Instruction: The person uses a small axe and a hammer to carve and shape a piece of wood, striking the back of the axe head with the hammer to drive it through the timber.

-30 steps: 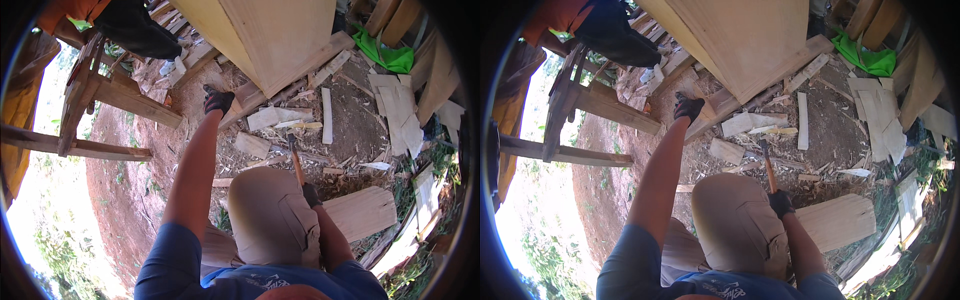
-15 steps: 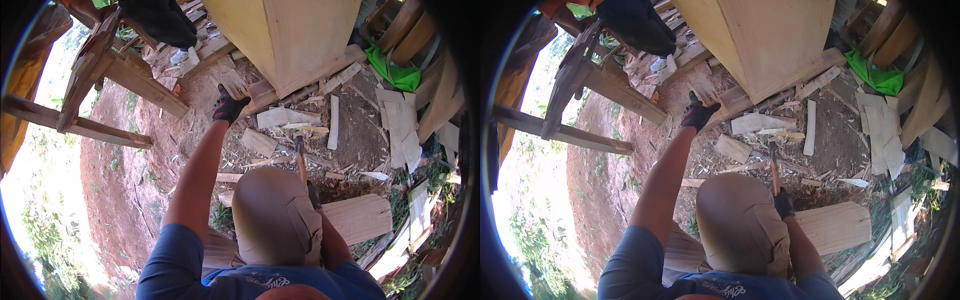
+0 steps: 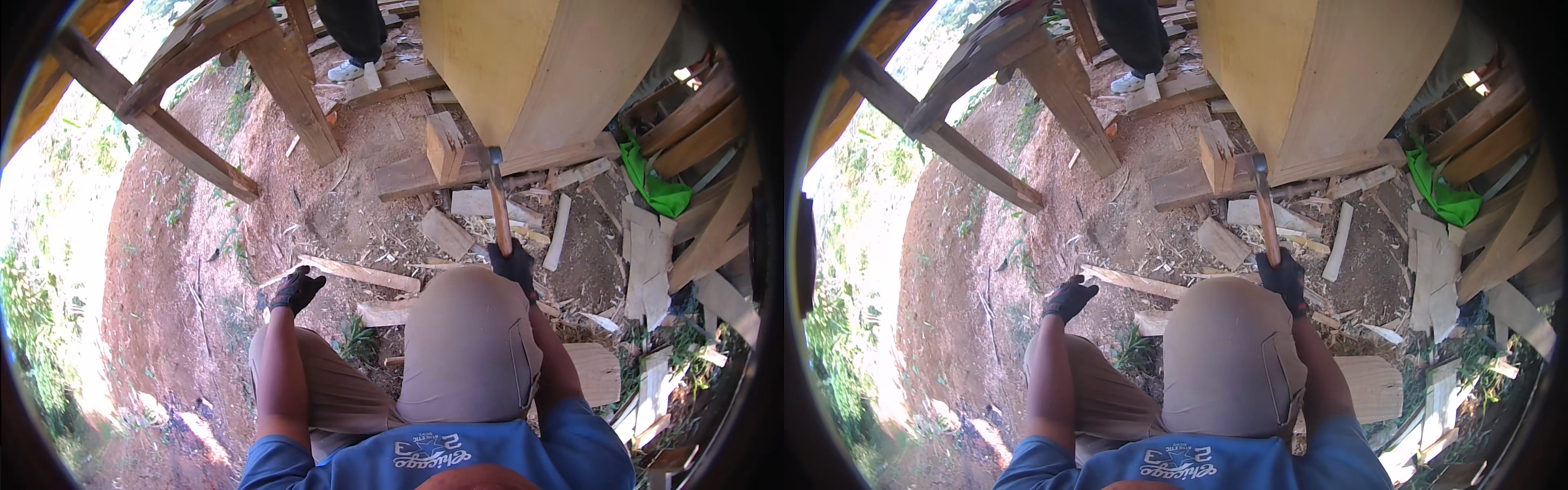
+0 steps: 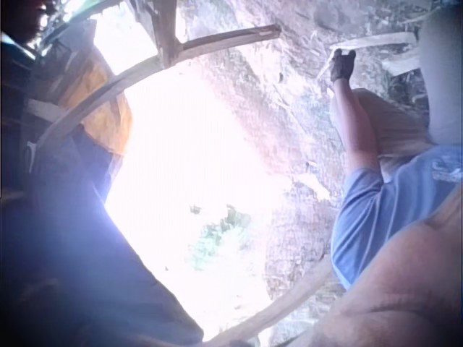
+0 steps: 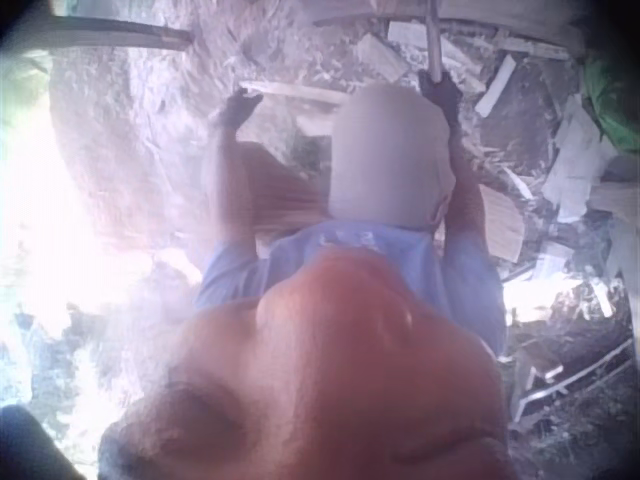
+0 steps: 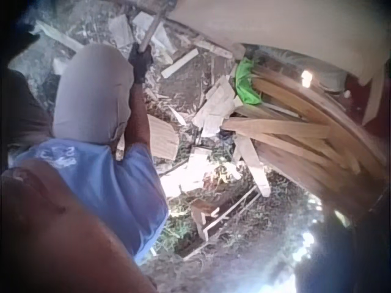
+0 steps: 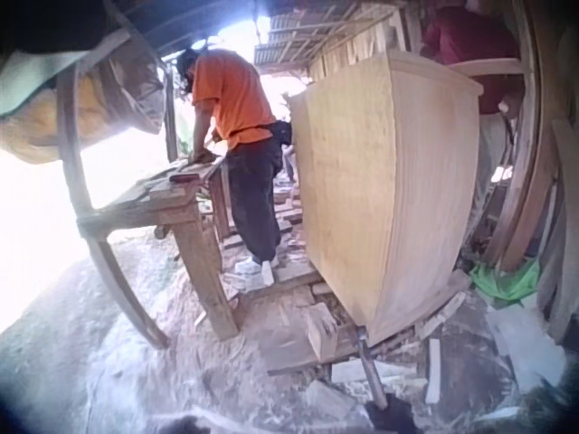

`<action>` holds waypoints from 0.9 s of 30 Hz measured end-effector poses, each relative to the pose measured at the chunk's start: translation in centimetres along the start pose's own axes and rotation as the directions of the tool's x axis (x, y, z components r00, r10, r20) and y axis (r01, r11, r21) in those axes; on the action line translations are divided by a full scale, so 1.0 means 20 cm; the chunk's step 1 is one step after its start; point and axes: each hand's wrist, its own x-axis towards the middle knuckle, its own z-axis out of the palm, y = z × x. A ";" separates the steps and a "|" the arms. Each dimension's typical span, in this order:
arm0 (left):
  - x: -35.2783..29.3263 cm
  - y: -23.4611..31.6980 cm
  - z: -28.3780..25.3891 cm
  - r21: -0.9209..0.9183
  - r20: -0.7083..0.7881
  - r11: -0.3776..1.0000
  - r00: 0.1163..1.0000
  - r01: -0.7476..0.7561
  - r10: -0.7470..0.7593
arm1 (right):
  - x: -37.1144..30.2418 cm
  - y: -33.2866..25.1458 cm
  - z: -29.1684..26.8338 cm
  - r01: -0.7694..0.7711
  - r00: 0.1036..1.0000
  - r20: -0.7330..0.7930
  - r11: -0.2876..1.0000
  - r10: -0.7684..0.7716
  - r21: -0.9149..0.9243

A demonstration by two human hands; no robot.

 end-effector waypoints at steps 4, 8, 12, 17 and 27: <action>-0.01 -0.08 0.01 -0.205 0.003 0.978 1.000 -0.022 0.023 | 0.22 -0.25 -0.02 0.219 0.976 0.028 0.972 -0.217 -0.088; -0.05 -0.11 0.01 -0.035 0.085 0.999 0.996 -0.024 0.027 | 0.35 -0.24 0.04 0.214 0.976 0.068 0.963 -0.205 -0.165; -0.01 -0.15 0.02 -0.116 0.040 0.991 0.997 -0.065 0.070 | 0.40 -0.14 0.12 0.062 0.987 0.149 0.998 -0.066 0.033; -0.07 -0.18 -0.02 -0.120 0.109 0.992 0.992 -0.046 0.059 | 0.23 -0.30 0.23 -0.195 0.960 0.256 0.926 0.112 0.323; -0.04 -0.19 0.01 -0.100 0.076 0.992 0.993 -0.081 0.089 | 0.25 -0.35 0.13 0.194 0.969 -0.198 0.951 -0.148 0.242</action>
